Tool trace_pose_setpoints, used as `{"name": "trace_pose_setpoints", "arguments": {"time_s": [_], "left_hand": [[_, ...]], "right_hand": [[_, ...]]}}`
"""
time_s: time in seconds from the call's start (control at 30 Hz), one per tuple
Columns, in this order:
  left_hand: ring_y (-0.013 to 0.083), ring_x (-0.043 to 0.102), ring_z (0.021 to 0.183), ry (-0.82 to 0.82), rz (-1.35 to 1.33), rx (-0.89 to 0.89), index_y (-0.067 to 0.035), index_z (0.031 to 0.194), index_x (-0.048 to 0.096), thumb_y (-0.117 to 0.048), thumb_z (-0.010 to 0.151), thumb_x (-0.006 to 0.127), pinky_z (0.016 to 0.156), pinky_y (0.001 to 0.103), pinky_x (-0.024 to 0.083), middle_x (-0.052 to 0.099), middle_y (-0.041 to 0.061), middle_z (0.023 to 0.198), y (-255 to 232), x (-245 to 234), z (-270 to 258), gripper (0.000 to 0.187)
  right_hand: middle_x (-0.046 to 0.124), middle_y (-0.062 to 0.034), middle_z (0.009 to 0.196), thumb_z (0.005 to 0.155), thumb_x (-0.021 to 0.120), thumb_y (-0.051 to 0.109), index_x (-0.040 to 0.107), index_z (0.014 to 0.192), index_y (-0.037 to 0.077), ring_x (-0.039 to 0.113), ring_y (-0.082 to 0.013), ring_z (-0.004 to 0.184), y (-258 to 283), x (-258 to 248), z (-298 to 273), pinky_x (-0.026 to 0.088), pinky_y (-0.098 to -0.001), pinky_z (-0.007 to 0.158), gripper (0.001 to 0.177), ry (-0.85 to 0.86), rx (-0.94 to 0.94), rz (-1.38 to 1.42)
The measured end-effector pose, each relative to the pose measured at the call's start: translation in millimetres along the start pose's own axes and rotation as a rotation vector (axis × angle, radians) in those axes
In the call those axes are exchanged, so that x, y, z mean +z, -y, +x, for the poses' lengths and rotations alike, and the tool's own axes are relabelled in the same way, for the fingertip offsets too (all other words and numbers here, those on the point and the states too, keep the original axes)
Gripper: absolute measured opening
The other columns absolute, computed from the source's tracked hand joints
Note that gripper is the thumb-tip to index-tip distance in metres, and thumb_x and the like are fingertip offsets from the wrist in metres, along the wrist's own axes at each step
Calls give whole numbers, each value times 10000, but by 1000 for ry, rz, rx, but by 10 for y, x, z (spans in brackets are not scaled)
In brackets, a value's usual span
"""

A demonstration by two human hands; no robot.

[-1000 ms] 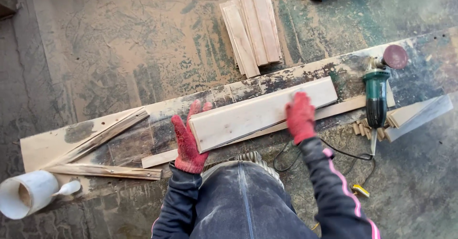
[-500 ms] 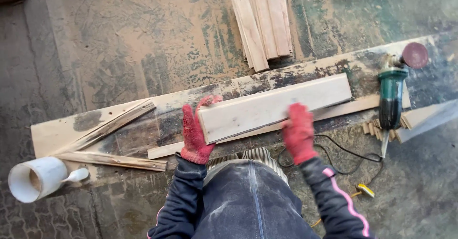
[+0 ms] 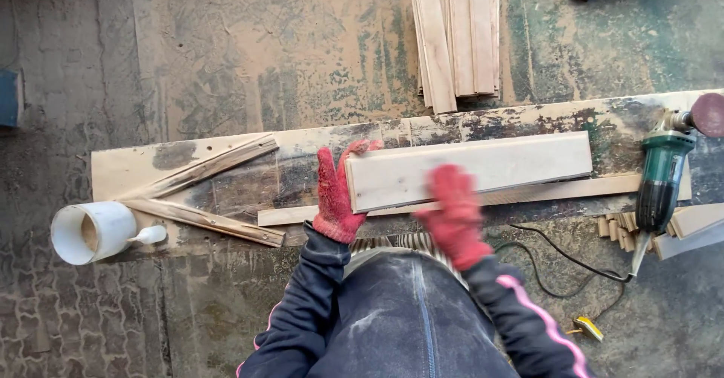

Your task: Sanding a wooden plank using an angle grinder and a manual sanding block.

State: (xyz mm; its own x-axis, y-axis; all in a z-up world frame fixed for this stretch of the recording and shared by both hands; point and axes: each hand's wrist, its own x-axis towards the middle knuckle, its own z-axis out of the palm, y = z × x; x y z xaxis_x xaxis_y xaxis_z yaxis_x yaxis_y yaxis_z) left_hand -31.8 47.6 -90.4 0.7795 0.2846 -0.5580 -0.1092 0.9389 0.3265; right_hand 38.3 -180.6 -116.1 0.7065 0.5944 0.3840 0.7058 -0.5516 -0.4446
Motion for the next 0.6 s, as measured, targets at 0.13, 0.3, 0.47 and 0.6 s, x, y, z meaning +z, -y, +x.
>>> {"name": "trace_pose_setpoints", "arguments": {"time_s": [0.13,0.3,0.47,0.6], "left_hand": [[345,647,1187,45,34,-13,-217,1391,574,-883,774,527,1010,568,560,608,148,1416,-124,44,26,909],[394,641,1204,33,-33,31,-148,1408,579,-838,800,519,953,628,558,592,170,1449,-186,269,-178,921],[389,651,1192,21,48,29,-183,1471,537,-857,770,515,960,629,557,604,163,1432,-92,263,-126,973],[382,658,1183,27,16,14,-192,1458,553,-828,765,554,958,626,562,621,153,1413,-150,304,-152,940]], "right_hand": [[499,-56,1575,875,491,767,549,1494,242,383,-275,1502,870,151,336,199,-493,1279,813,137,-242,289],[466,-114,1606,1033,446,526,536,1505,188,361,-316,1520,-704,134,44,181,-538,1273,588,143,-203,-29],[563,-202,1512,1032,562,381,600,1462,116,494,-364,1429,-1635,547,-558,299,-525,1230,506,52,36,-294],[485,-86,1584,826,545,738,511,1525,191,392,-252,1503,365,104,117,173,-456,1296,889,-2,-124,107]]}}
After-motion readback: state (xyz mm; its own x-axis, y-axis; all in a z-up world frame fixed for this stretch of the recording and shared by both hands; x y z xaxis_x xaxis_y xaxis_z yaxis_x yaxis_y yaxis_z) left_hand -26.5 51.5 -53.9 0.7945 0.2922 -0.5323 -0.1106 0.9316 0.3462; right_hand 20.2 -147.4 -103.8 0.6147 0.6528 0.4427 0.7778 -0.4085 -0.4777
